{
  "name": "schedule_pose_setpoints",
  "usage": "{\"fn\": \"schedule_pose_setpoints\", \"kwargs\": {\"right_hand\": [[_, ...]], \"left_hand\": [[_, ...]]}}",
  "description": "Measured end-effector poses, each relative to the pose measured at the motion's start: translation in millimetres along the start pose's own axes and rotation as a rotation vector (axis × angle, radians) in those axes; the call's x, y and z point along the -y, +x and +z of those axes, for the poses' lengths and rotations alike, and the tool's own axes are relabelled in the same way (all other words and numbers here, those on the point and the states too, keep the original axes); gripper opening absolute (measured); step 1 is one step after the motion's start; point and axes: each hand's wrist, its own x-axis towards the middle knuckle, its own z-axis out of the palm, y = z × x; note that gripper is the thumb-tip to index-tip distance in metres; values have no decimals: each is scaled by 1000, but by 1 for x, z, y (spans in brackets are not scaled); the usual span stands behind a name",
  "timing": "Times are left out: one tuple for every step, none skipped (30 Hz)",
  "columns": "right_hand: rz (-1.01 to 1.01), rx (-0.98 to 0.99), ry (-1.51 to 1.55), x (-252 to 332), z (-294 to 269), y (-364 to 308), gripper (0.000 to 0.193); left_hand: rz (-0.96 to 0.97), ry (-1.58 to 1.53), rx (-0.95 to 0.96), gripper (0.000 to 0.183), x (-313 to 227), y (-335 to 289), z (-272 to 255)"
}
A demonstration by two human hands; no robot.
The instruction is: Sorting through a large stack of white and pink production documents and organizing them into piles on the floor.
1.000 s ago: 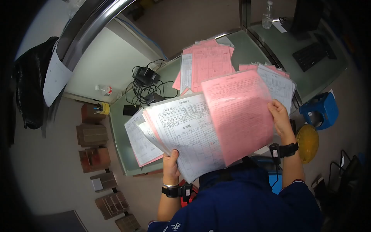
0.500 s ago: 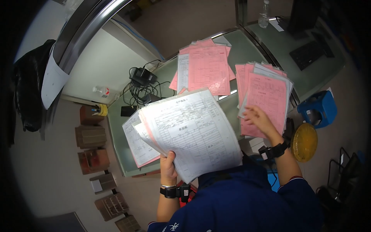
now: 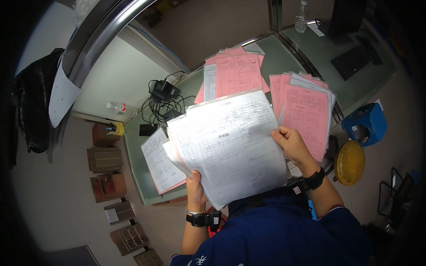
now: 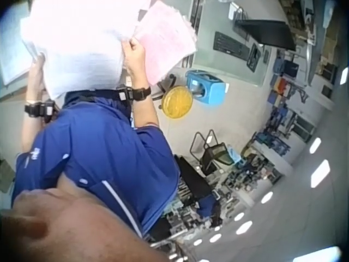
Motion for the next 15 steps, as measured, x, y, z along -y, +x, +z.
{"fn": "schedule_pose_setpoints", "kwargs": {"right_hand": [[0, 1, 2, 0, -10, 3, 18], [-96, -80, 1, -2, -26, 8, 20], [-192, -159, 1, -3, -42, 14, 21], [-223, -223, 10, -3, -61, 19, 21], [-255, -287, 18, -3, -82, 22, 21], [-247, -327, -13, -8, -111, 27, 21], [-238, -367, -42, -14, -139, 31, 22], [-235, -366, -42, -21, -163, 36, 22], [-179, -409, -159, -27, -185, 41, 23], [-125, -456, -280, -35, -205, 43, 24], [-128, -462, -281, -49, -224, 47, 24], [-270, -718, -819, -65, -244, 49, 26], [-409, -946, -1364, -73, -252, 53, 28], [-413, -935, -1360, -71, -236, 57, 28], [-392, -740, -1124, -58, -191, 58, 31]], "left_hand": [[0, 2, -1, 54, 1, 1, -2], [0, 7, 15, 53, 2, 1, -5], [1, 13, 28, 53, 3, 0, -7], [1, 14, 25, 53, 2, -1, -7], [2, 6, 19, 50, -1, -2, -6], [3, -4, 14, 48, -2, -3, -5], [3, -4, 14, 48, -3, -3, -6], [0, -14, 15, 48, -4, -4, -7], [-1, -25, 17, 48, -6, -6, -8], [-3, -28, 18, 48, -7, -6, -8], [2, -30, 25, 48, -8, -6, -7], [3, -34, 38, 49, -7, -5, -4], [5, -33, 42, 49, -6, -3, -4], [12, -1, 40, 51, -5, -3, -8], [21, 33, 27, 53, -4, -6, -14]]}}
